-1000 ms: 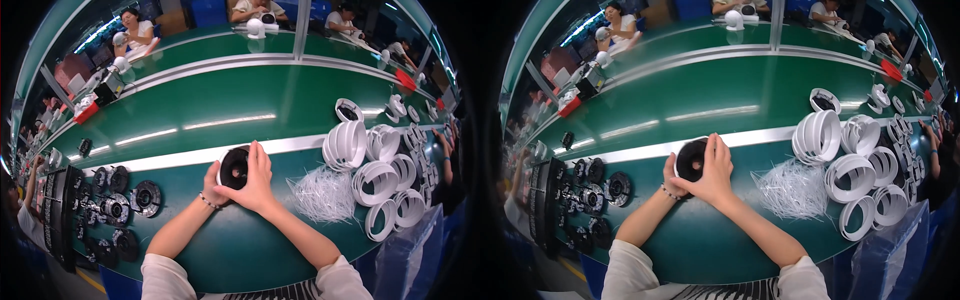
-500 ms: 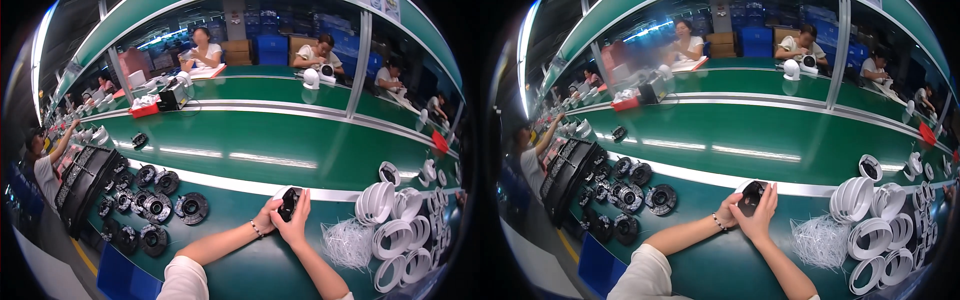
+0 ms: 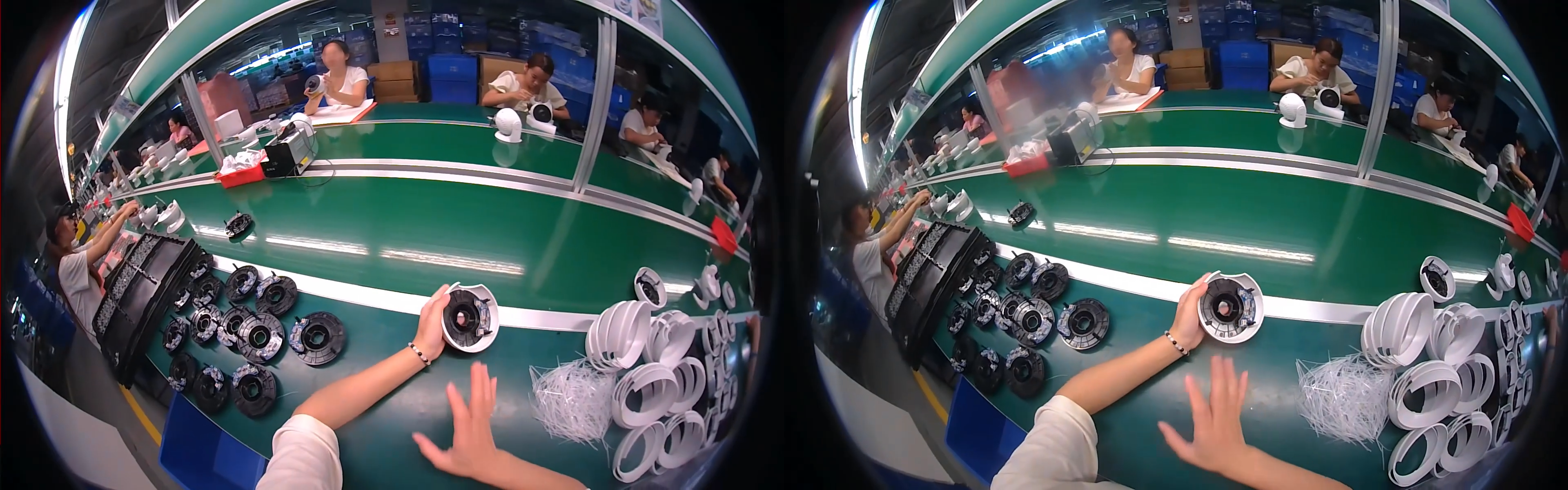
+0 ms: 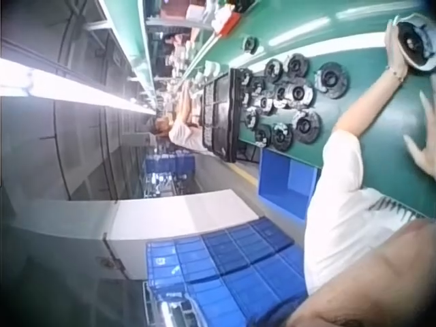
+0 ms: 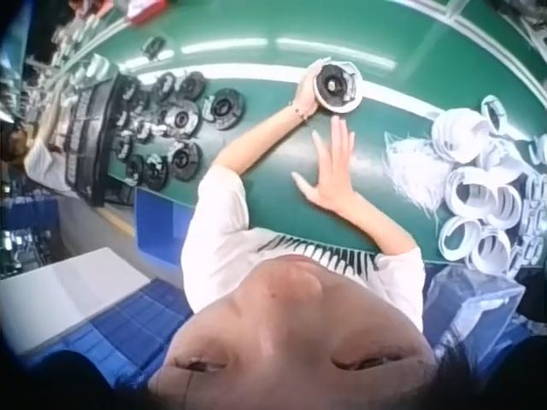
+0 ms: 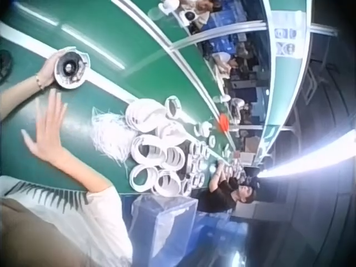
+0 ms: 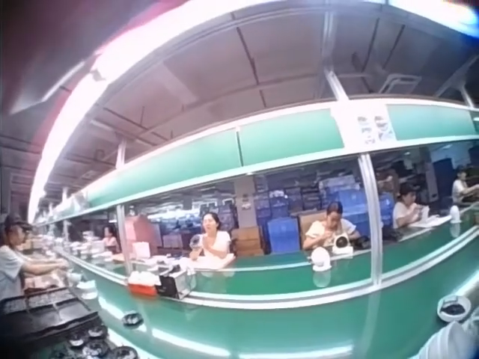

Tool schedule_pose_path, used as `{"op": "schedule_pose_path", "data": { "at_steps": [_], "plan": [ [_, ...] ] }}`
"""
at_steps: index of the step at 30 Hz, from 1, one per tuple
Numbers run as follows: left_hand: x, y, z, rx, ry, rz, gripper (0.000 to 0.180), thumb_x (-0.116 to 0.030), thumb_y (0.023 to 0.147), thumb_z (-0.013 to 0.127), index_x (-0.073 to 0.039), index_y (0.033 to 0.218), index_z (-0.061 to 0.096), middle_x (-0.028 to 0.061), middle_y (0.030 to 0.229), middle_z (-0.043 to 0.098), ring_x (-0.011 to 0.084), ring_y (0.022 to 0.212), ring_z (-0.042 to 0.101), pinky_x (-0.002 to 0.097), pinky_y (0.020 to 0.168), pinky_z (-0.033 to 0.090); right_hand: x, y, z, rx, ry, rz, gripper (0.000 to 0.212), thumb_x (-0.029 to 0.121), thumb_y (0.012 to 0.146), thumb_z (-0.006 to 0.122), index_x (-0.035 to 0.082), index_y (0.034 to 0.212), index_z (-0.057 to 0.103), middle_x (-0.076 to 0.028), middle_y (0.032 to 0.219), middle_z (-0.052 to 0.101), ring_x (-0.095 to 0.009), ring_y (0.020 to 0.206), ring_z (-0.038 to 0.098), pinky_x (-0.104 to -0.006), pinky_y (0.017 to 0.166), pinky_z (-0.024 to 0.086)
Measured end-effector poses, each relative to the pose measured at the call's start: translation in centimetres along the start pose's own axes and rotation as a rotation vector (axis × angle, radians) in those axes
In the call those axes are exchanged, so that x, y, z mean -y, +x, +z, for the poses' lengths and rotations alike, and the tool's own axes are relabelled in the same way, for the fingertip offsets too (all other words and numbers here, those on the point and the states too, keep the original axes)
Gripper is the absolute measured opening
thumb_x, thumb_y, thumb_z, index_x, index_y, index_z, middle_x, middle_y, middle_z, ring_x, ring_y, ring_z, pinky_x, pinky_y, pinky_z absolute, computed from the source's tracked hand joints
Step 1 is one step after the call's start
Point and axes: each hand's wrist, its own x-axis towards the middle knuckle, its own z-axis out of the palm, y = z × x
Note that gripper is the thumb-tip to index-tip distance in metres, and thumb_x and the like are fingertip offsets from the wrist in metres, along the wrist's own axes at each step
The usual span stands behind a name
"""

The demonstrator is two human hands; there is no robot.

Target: Assembling plastic housing components onto dome security camera lens modules at a factory workstation.

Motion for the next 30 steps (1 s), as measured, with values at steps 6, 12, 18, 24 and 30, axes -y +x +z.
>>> {"op": "schedule_pose_path", "data": {
  "at_steps": [6, 12, 18, 24, 30],
  "plan": [
    [3.6, 3.9, 2.6, -0.013, -0.013, 0.14, 0.036, -0.013, 0.087, 0.038, 0.007, 0.116, 0.042, 0.0107, 0.11, 0.052, 0.015, 0.1, 0.049, 0.0258, 0.087, 0.038, 2.5, -3.3, -6.9, -0.152, -0.09, 0.106, 0.081, 0.018, 0.06, 0.071, 0.002, 0.126, 0.027, -0.032, 0.132, 0.013, -0.042, 0.123, 0.017, -0.0475, 0.1, 0.017],
    [4.7, 9.9, 3.2, -0.156, -0.033, 0.296, 0.029, -0.026, 0.084, 0.04, -0.003, 0.089, 0.057, 0.0071, 0.086, 0.059, 0.0162, 0.08, 0.057, 0.0309, 0.074, 0.047, 1.2, -9.6, -9.3, -0.244, 0.227, 0.538, 0.073, 0.011, 0.065, 0.07, 0.0, 0.125, 0.03, -0.017, 0.115, 0.049, -0.025, 0.105, 0.049, -0.0331, 0.09, 0.036],
    [6.2, 15.6, 1.1, -0.22, 0.303, 0.332, 0.031, -0.014, 0.084, 0.038, 0.003, 0.104, 0.054, 0.0085, 0.097, 0.057, 0.0165, 0.086, 0.054, 0.0283, 0.077, 0.044, 1.5, -14.3, -12.4, -0.542, -0.059, 0.73, 0.056, 0.005, 0.066, 0.066, 0.001, 0.116, 0.043, -0.013, 0.107, 0.056, -0.023, 0.098, 0.053, -0.0313, 0.085, 0.04],
    [6.5, 13.3, 2.1, -0.181, 0.53, 0.5, 0.031, -0.009, 0.086, 0.043, 0.003, 0.114, 0.046, 0.0105, 0.115, 0.049, 0.016, 0.102, 0.049, 0.0263, 0.087, 0.038, -0.5, -16.3, -17.1, -0.704, -0.703, 0.749, 0.045, 0.004, 0.06, 0.068, 0.0, 0.102, 0.053, -0.013, 0.1, 0.056, -0.028, 0.093, 0.053, -0.0323, 0.081, 0.042],
    [4.8, 11.4, 0.8, -0.019, 0.708, 0.675, 0.032, 0.001, 0.081, 0.04, 0.003, 0.112, 0.048, 0.0105, 0.117, 0.049, 0.0178, 0.108, 0.046, 0.0276, 0.091, 0.033, -5.1, -22.3, -16.4, -0.6, -0.881, 0.951, 0.02, 0.012, 0.061, 0.068, 0.001, 0.077, 0.062, -0.01, 0.09, 0.06, -0.028, 0.09, 0.052, -0.0358, 0.08, 0.041]
  ]
}}
